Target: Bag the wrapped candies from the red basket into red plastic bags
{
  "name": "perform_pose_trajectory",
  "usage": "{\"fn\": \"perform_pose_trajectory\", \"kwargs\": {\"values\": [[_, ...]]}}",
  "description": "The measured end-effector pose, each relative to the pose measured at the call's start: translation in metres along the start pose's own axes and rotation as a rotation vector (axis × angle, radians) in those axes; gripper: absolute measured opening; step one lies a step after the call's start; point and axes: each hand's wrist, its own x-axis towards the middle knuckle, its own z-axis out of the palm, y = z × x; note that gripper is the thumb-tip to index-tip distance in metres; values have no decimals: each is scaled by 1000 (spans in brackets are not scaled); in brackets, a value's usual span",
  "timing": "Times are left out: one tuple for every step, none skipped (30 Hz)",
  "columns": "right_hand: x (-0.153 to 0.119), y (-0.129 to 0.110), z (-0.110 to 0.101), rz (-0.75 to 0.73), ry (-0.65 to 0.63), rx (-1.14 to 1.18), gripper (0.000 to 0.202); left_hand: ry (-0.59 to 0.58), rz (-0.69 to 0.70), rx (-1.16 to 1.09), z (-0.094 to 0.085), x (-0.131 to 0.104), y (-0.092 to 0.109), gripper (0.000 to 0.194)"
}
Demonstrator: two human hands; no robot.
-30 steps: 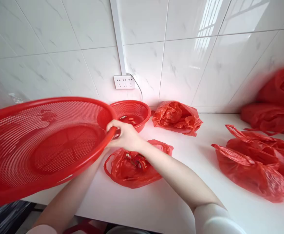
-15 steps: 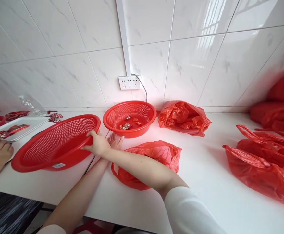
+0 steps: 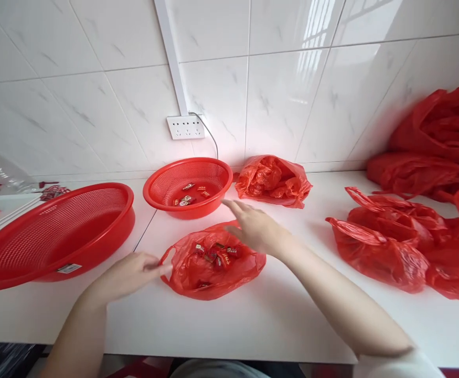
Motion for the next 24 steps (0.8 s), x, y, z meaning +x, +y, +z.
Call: {"fn": "perform_pose_trajectory", "kwargs": {"values": [[-14,14,1,149,-25,-126,64,-52,19,1,4,-5,-3,43],[-26,27,3,265,-69,-205,67,-81,44,-25,5,-11,-4,41],[-36,38,7,335,-117,-236,68,-94,64,-62,5,-16,-5,39],[-44,47,11,366,-151,-236,67,-77,74,-104,3,-20,-5,38],[-50,53,14,373,-168,-220,64,-45,71,-137,2,-22,-3,37],[-55,57,15,353,-161,-199,58,-2,62,-158,0,-22,-1,36],[-58,58,16,313,-129,-192,49,47,55,-168,-1,-22,2,35],[-59,56,15,258,-77,-207,38,94,52,-171,-2,-20,4,34],[-60,53,13,194,-17,-240,27,130,55,-173,-2,-17,6,32],[-59,50,12,127,33,-285,20,151,65,-176,-2,-14,7,31],[-57,46,12,75,62,-330,19,157,79,-183,-1,-12,8,30],[-55,43,13,57,60,-370,21,153,92,-191,0,-10,9,29],[-53,42,17,83,28,-402,25,142,102,-200,1,-9,10,29],[-51,42,22,137,-27,-427,31,128,113,-210,3,-8,11,28],[-49,43,30,205,-89,-447,37,113,125,-221,5,-8,12,28],[-48,46,38,271,-137,-466,43,95,134,-229,6,-9,13,28],[-46,50,47,321,-159,-486,47,78,139,-235,8,-9,13,27],[-45,54,55,349,-163,-499,47,60,142,-239,9,-9,14,27],[-44,58,62,357,-163,-492,45,47,142,-245,10,-9,14,26],[-43,61,66,349,-167,-462,39,39,140,-255,10,-9,14,26],[-42,64,67,331,-178,-409,32,39,138,-276,9,-8,14,27],[-41,66,65,308,-192,-333,25,52,138,-312,7,-7,14,27],[-39,67,59,278,-195,-235,21,79,143,-364,3,-5,14,27],[-37,67,51,242,-170,-123,19,112,149,-427,-1,-3,15,27]]}}
